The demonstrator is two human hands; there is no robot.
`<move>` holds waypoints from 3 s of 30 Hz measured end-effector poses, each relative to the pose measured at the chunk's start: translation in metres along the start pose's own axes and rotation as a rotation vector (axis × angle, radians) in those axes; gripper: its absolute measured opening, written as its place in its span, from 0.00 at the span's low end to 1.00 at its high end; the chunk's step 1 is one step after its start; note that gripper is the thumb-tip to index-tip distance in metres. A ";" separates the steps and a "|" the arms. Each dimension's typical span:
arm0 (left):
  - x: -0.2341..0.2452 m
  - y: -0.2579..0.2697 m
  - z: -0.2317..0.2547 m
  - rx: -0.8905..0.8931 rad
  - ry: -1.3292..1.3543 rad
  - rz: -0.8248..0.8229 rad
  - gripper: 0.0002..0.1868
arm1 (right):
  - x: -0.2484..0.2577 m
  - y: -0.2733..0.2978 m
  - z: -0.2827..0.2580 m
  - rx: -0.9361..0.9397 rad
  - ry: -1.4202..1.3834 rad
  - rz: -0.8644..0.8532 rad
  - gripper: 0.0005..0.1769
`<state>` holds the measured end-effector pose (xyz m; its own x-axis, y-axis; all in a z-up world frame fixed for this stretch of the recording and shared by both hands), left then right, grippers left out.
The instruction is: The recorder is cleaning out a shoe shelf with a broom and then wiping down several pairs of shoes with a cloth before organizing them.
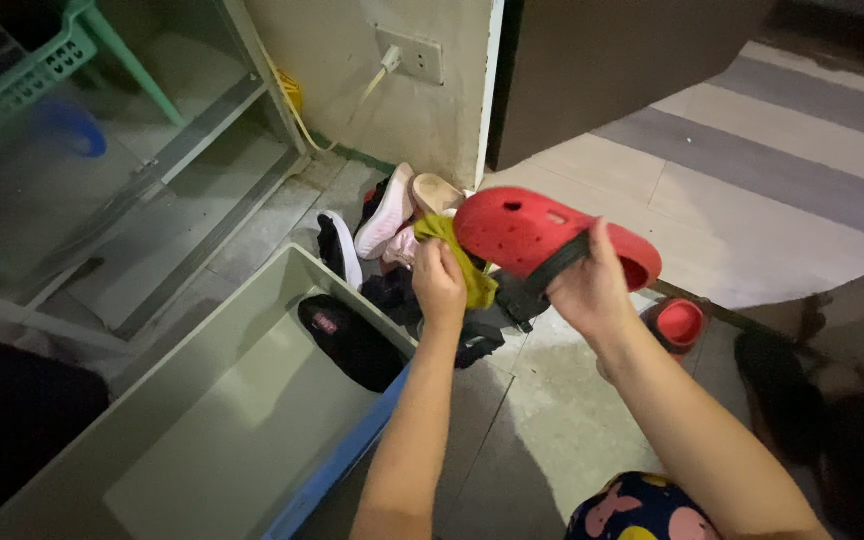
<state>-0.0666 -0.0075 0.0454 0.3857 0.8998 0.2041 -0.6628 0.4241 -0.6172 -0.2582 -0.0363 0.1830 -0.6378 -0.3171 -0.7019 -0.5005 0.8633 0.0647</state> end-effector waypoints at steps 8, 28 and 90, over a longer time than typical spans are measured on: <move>0.014 -0.004 0.018 0.209 0.122 0.043 0.05 | 0.020 -0.011 0.002 0.088 -0.091 -0.130 0.45; 0.009 0.078 0.047 -0.207 0.197 -0.086 0.18 | 0.021 -0.018 0.018 -0.018 -0.422 0.010 0.47; -0.005 0.082 0.026 -0.011 0.123 -0.421 0.10 | 0.050 -0.039 0.024 0.026 -0.585 0.201 0.41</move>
<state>-0.1398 0.0252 0.0134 0.6947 0.6295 0.3479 -0.4250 0.7495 -0.5075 -0.2563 -0.0762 0.1282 -0.2877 0.1143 -0.9509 -0.3844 0.8956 0.2240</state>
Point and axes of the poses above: each hand's wrist, its own y-axis away from the middle knuckle, its own x-axis out of the back of the hand, z = x × y, the point moved 1 cm from there along -y, towards the middle knuckle, and after that the axes turned 7 degrees about x, right-handed, at the moved point
